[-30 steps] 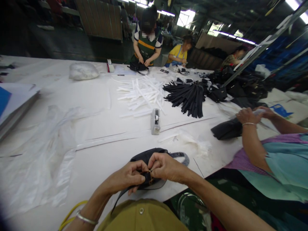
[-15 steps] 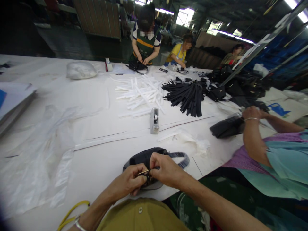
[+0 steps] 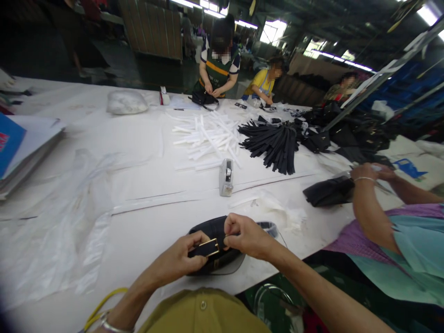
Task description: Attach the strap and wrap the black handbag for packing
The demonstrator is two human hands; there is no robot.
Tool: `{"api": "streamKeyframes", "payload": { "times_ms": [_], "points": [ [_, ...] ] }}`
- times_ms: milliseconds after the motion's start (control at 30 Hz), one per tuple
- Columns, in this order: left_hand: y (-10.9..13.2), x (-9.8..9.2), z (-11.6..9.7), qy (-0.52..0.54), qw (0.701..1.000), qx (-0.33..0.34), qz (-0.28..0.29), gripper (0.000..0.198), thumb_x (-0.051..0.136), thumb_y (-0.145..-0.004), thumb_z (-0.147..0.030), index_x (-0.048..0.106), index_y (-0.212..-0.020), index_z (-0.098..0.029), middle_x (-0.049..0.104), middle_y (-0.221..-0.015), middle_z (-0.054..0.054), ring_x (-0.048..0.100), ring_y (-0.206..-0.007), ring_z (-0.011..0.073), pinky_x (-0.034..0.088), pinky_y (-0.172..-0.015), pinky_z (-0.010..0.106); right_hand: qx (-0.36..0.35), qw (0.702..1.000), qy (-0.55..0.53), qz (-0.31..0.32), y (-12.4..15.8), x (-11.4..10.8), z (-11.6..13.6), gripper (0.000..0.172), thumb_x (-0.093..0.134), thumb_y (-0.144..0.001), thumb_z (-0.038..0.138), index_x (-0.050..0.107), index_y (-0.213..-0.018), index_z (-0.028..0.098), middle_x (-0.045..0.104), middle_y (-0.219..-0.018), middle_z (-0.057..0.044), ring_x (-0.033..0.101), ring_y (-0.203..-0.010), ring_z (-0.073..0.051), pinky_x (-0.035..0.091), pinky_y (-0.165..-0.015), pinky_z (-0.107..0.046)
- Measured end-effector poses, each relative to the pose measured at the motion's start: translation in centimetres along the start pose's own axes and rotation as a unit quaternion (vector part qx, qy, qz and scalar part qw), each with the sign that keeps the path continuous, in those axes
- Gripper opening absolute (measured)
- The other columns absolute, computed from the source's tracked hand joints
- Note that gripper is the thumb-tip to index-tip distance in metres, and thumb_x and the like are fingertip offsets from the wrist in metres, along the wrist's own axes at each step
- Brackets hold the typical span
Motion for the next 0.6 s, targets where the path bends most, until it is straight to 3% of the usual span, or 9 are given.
{"api": "streamKeyframes", "payload": {
  "times_ms": [100, 200, 300, 367, 433, 500, 567, 600],
  "points": [
    [0.2, 0.0, 0.3, 0.011, 1.000, 0.006, 0.024, 0.028, 0.055, -0.070, -0.017, 0.060, -0.096, -0.023, 0.063, -0.084, -0.003, 0.056, -0.075, 0.0154, 0.040, -0.066, 0.026, 0.030, 0.998, -0.022, 0.040, -0.1, -0.7, -0.3, 0.019, 0.057, -0.067, 0.013, 0.047, -0.082, 0.021, 0.064, -0.063, 0.006, 0.046, -0.045, -0.007, 0.033, -0.045, -0.019],
    [0.2, 0.3, 0.8, -0.043, 0.999, 0.025, -0.024, 0.042, 0.054, -0.066, -0.011, 0.058, -0.106, -0.025, 0.064, -0.094, -0.001, 0.057, -0.080, 0.0167, 0.042, -0.070, 0.028, -0.013, 0.996, 0.079, 0.036, 0.0, -1.2, 0.5, 0.023, 0.057, -0.073, 0.016, 0.057, -0.095, 0.021, 0.070, -0.078, 0.001, 0.063, -0.068, -0.013, 0.046, -0.064, -0.025],
    [0.0, 0.3, 0.7, -0.126, 0.985, 0.085, -0.080, 0.039, 0.053, -0.068, -0.007, 0.059, -0.101, -0.026, 0.063, -0.100, 0.000, 0.057, -0.091, 0.0186, 0.043, -0.079, 0.030, -0.071, 0.980, 0.185, 0.032, 0.2, -1.2, 2.5, 0.032, 0.061, -0.079, 0.028, 0.061, -0.111, 0.025, 0.071, -0.103, -0.003, 0.064, -0.094, -0.018, 0.047, -0.083, -0.031],
    [-0.2, 0.1, 0.2, -0.170, 0.972, 0.133, -0.089, 0.036, 0.053, -0.073, -0.007, 0.058, -0.103, -0.027, 0.064, -0.101, 0.001, 0.058, -0.094, 0.0192, 0.044, -0.082, 0.031, -0.091, 0.973, 0.202, 0.070, -0.1, -0.6, 3.6, 0.038, 0.067, -0.076, 0.030, 0.061, -0.114, 0.027, 0.071, -0.103, -0.002, 0.064, -0.093, -0.020, 0.047, -0.082, -0.031],
    [-0.1, -0.5, -0.3, -0.229, 0.945, 0.179, -0.148, 0.035, 0.056, -0.078, -0.010, 0.056, -0.108, -0.027, 0.064, -0.105, 0.002, 0.058, -0.097, 0.0204, 0.044, -0.086, 0.035, -0.078, 0.979, 0.155, 0.111, -0.8, 0.0, 3.6, 0.040, 0.068, -0.072, 0.024, 0.061, -0.112, 0.026, 0.070, -0.091, 0.000, 0.065, -0.078, -0.017, 0.048, -0.070, -0.027],
    [0.5, -1.3, -0.4, -0.284, 0.898, 0.214, -0.260, 0.029, 0.060, -0.081, -0.015, 0.056, -0.108, -0.025, 0.064, -0.106, 0.004, 0.057, -0.097, 0.0225, 0.043, -0.090, 0.040, -0.037, 0.990, 0.061, 0.124, -1.5, 0.4, 2.7, 0.041, 0.067, -0.072, 0.023, 0.060, -0.113, 0.023, 0.067, -0.079, 0.002, 0.062, -0.063, -0.013, 0.046, -0.059, -0.024],
    [1.3, -1.5, 0.2, -0.308, 0.856, 0.225, -0.350, 0.010, 0.060, -0.084, -0.022, 0.058, -0.094, -0.022, 0.065, -0.095, 0.005, 0.057, -0.090, 0.0229, 0.043, -0.085, 0.042, 0.007, 0.991, -0.046, 0.122, -2.1, 0.6, 1.3, 0.046, 0.071, -0.071, 0.031, 0.059, -0.114, 0.019, 0.067, -0.073, 0.002, 0.060, -0.056, -0.011, 0.045, -0.057, -0.024],
    [1.5, -1.3, 0.7, -0.309, 0.850, 0.219, -0.367, 0.004, 0.060, -0.085, -0.025, 0.058, -0.087, -0.022, 0.065, -0.088, 0.004, 0.058, -0.085, 0.0226, 0.044, -0.080, 0.040, 0.020, 0.987, -0.094, 0.126, -2.2, 0.7, 0.7, 0.050, 0.074, -0.069, 0.035, 0.059, -0.113, 0.017, 0.068, -0.074, 0.000, 0.061, -0.057, -0.011, 0.046, -0.058, -0.024]
  ]
}}
Point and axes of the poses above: each hand's wrist, its own y-axis away from the middle knuckle, its own x-axis out of the palm, z = x × y, the point moved 2 cm from there along -y, towards the middle knuckle
